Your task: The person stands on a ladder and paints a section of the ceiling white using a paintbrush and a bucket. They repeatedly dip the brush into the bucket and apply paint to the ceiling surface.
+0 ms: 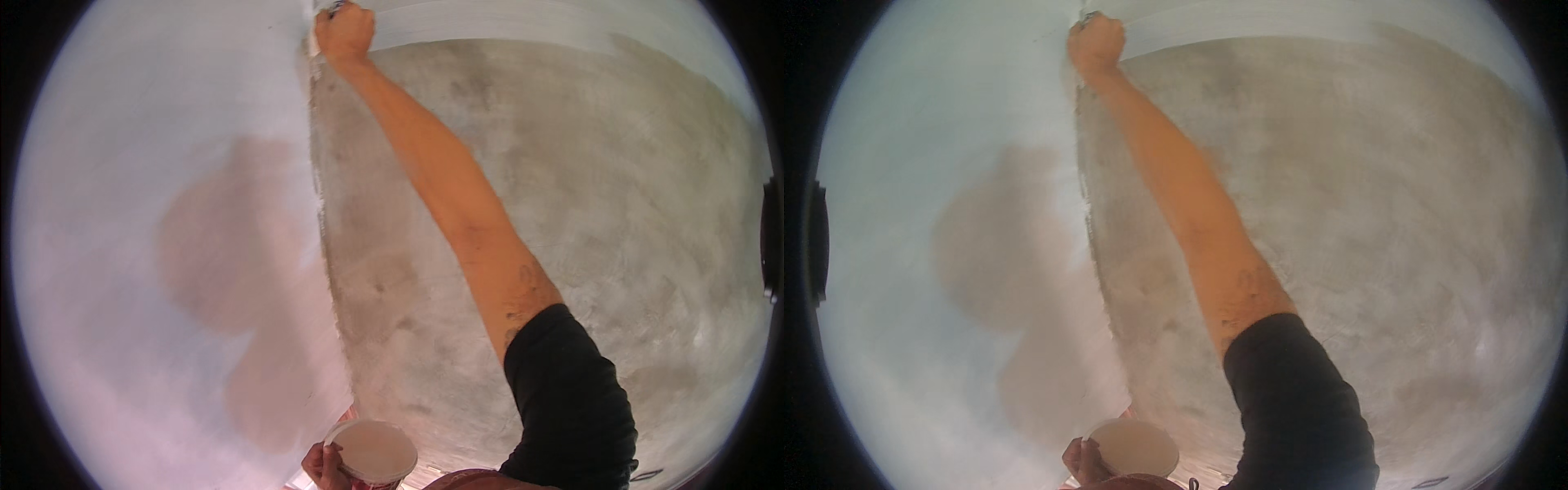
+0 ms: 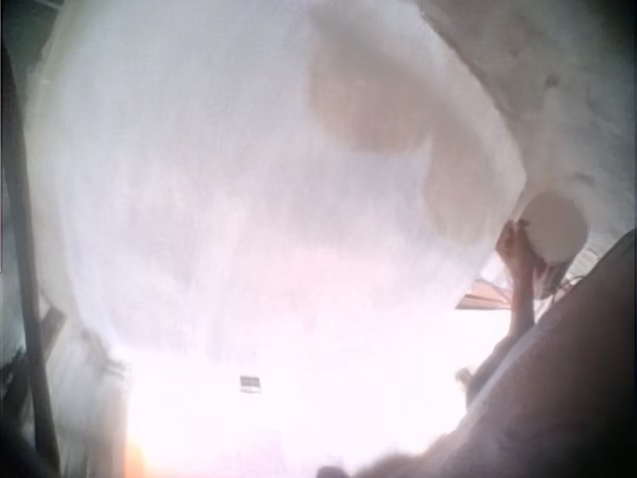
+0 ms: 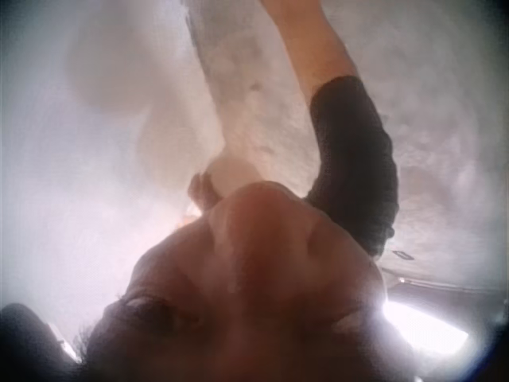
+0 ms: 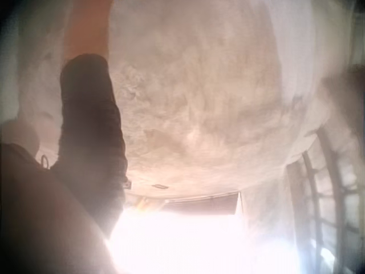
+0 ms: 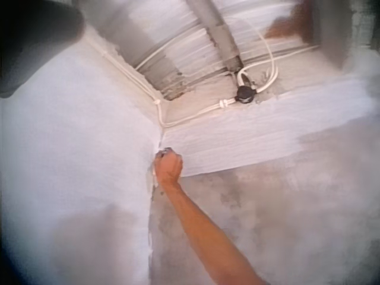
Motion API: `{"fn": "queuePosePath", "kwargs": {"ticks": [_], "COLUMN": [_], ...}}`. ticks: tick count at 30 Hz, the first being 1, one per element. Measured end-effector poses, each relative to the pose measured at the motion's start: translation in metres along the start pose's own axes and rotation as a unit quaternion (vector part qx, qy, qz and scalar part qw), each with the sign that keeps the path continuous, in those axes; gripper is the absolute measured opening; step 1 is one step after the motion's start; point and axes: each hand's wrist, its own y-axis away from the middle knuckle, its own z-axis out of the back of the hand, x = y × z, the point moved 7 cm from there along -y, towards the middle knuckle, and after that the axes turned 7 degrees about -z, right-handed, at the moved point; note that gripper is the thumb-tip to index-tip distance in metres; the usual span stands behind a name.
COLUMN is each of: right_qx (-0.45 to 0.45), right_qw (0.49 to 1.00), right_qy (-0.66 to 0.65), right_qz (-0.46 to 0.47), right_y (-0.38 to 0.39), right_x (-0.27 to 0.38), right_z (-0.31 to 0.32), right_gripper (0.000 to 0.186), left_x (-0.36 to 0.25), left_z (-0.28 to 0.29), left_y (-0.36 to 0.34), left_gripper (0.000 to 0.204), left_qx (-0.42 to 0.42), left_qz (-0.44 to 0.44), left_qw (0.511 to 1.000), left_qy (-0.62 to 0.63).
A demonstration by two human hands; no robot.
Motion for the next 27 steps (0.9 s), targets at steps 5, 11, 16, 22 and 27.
{"fn": "queuePosePath", "kwargs": {"ticks": [5,11,16,22,27], "right_qx": [0.058,0.060,0.002,0.021,-0.084], "right_qw": [0.996,0.983,0.946,0.981,0.910], "right_qy": [0.059,0.126,0.215,0.166,0.373], "right_qz": [0.023,0.117,0.242,0.098,0.161], "right_y": [-0.005,-0.048,-0.113,-0.165,-0.175], "right_x": [0.002,0.011,0.031,0.059,0.123], "right_z": [0.022,0.129,0.280,0.434,0.500], "right_gripper": [0.029,0.019,0.029,0.028,0.025], "left_x": [0.011,0.012,0.029,0.036,0.086], "left_z": [0.010,0.005,-0.011,-0.026,-0.012], "left_y": [0.007,0.000,-0.029,-0.033,-0.037], "left_gripper": [0.027,0.046,0.044,0.040,0.040], "left_qx": [0.131,0.132,0.233,0.182,0.188], "left_qz": [-0.166,-0.232,-0.199,-0.147,-0.203], "left_qw": [0.932,0.901,0.877,0.925,0.920], "left_qy": [-0.293,-0.341,-0.371,-0.300,-0.276]}}
